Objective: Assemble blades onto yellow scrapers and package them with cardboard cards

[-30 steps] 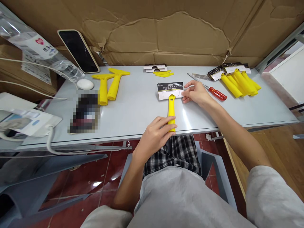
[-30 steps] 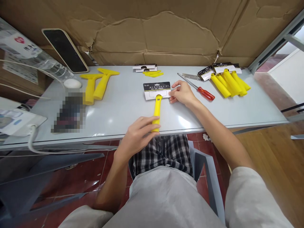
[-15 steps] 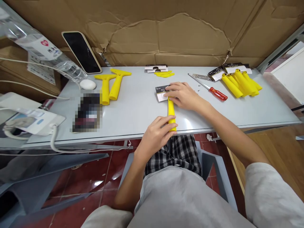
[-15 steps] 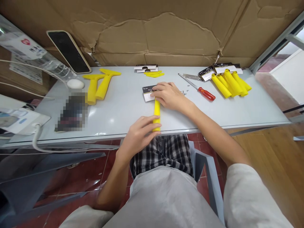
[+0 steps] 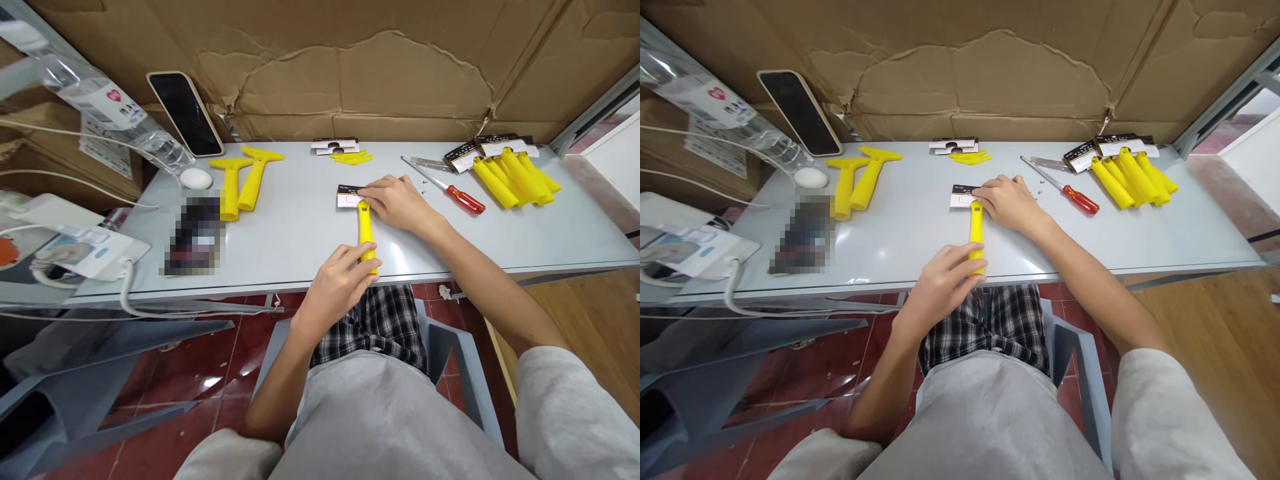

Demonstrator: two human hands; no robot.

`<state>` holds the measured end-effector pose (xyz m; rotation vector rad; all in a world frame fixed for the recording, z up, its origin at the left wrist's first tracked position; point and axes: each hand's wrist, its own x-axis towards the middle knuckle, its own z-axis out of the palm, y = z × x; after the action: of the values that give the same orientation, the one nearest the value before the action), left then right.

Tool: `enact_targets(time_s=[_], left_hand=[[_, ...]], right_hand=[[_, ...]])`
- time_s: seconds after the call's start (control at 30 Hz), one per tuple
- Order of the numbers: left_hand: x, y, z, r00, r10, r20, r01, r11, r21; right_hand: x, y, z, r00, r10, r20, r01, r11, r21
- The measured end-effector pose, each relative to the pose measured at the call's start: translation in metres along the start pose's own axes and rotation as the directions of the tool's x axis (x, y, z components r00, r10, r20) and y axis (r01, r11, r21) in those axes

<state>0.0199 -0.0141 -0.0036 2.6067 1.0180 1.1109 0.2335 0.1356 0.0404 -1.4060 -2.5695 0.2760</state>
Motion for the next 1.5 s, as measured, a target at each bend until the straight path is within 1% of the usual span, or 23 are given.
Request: enact_targets(time_s=[0.13, 0.27, 0.5, 0.7, 0.83, 0.93, 1.03, 1.2, 1.33, 1.5], left_hand=[[0.001, -0.002, 0.002, 1.000, 0.002, -0.006, -0.002, 1.000, -0.001], [0.006, -0.008, 0.007, 1.000, 0.008, 0.000, -0.008, 1.000, 0.018], [0.019, -0.017, 0.012, 1.000, 0.014, 0.006, -0.015, 0.998, 0.068], [0.016, -0.019, 0.014, 1.000, 0.012, -0.012, -0.012, 0.999, 0.051], [0.013, -0.020, 0.014, 1.000, 0.023, -0.012, -0.023, 1.000, 0.020], [0.012, -0.019, 0.013, 0.999, 0.046, -0.021, -0.046, 0.999, 0.022], [0.011, -0.017, 0.011, 0.999, 0.049, -0.021, -0.048, 0.998, 0.034], [0.011, -0.013, 0.010, 0.999, 0.033, -0.016, -0.032, 0.999, 0.044], [0.011, -0.012, 0.011, 1.000, 0.028, -0.010, -0.028, 0.999, 0.040], [0.009, -0.012, 0.010, 1.000, 0.005, 0.001, -0.005, 1.000, 0.018]], right_hand=[[0.000, 0.005, 0.002, 1.000, 0.004, 0.003, -0.004, 1.000, -0.013], [0.000, 0.013, 0.006, 0.999, 0.001, -0.051, -0.002, 0.999, -0.038], [-0.003, 0.020, 0.008, 0.988, -0.056, -0.140, 0.043, 0.995, -0.094], [-0.001, 0.024, 0.011, 0.995, -0.066, -0.074, 0.063, 0.997, -0.041], [0.002, 0.027, 0.009, 0.997, -0.041, -0.071, 0.039, 0.999, -0.028], [0.002, 0.029, 0.009, 0.995, -0.054, -0.080, 0.053, 0.998, -0.018], [0.000, 0.028, 0.011, 0.994, -0.065, -0.086, 0.062, 0.998, -0.033], [-0.005, 0.021, 0.013, 0.996, -0.014, -0.087, 0.006, 0.996, -0.089], [-0.008, 0.016, 0.013, 0.995, 0.003, -0.100, -0.016, 0.992, -0.129], [-0.011, 0.015, 0.012, 0.994, -0.003, -0.108, -0.012, 0.991, -0.131]])
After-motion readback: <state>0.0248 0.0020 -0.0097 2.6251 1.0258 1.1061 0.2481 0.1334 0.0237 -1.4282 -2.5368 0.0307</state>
